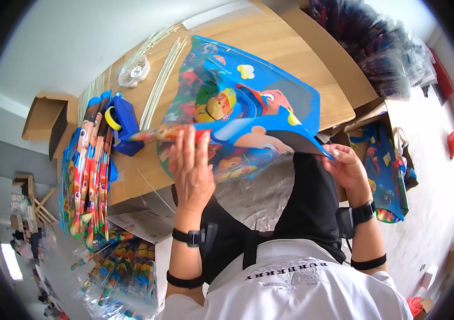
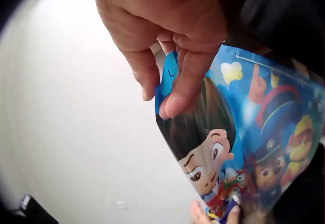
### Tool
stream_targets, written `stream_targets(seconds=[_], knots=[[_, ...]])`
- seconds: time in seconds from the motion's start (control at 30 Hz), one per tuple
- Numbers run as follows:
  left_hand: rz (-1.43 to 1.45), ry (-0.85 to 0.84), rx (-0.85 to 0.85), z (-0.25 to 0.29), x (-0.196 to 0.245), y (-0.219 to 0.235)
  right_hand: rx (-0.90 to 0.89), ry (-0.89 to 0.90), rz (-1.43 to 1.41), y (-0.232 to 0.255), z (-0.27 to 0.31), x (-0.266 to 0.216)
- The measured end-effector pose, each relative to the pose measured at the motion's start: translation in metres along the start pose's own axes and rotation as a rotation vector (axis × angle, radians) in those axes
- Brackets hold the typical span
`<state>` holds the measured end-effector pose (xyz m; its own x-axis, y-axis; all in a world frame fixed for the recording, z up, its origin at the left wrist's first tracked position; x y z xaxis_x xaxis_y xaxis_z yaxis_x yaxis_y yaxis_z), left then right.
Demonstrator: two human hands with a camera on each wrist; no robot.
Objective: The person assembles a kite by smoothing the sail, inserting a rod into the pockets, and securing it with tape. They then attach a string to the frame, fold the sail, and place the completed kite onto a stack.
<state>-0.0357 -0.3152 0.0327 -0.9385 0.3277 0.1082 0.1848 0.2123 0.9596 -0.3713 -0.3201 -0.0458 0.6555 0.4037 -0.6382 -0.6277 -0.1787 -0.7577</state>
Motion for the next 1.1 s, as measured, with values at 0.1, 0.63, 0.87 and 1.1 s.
stream_targets(seconds=[0.1, 0.63, 0.87, 1.1], knots=[[-0.062, -0.04, -0.021, -0.021, -0.014, -0.019, -0.055, 0.087, -0.183, -0.004, 0.007, -0.004], [1.835, 0.296, 0.237, -0.064, -0.095, 0.024, 0.033, 0.144, -0.468, 0.051, -0.031, 0.006], [0.741, 0.519, 1.486, 0.047, -0.282, 0.211, 0.15, -0.032, -0.425, 0.013, -0.062, 0.041], [-0.448, 0.775, 0.675, 0.123, -0.338, 0.281, 0.202, -0.117, -0.35, -0.001, -0.09, 0.073]])
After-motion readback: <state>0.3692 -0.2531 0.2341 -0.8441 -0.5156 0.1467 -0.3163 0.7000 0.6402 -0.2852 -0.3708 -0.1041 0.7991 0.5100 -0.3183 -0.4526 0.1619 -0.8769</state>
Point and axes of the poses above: each hand's wrist, its own z-axis away from the middle knuckle, its own y-axis out of the back of the hand, x = y × z, the point moved 4 cm from there along -z, towards the middle knuckle, and after that the axes turned 11 degrees about -x, right-handed, at the moved point
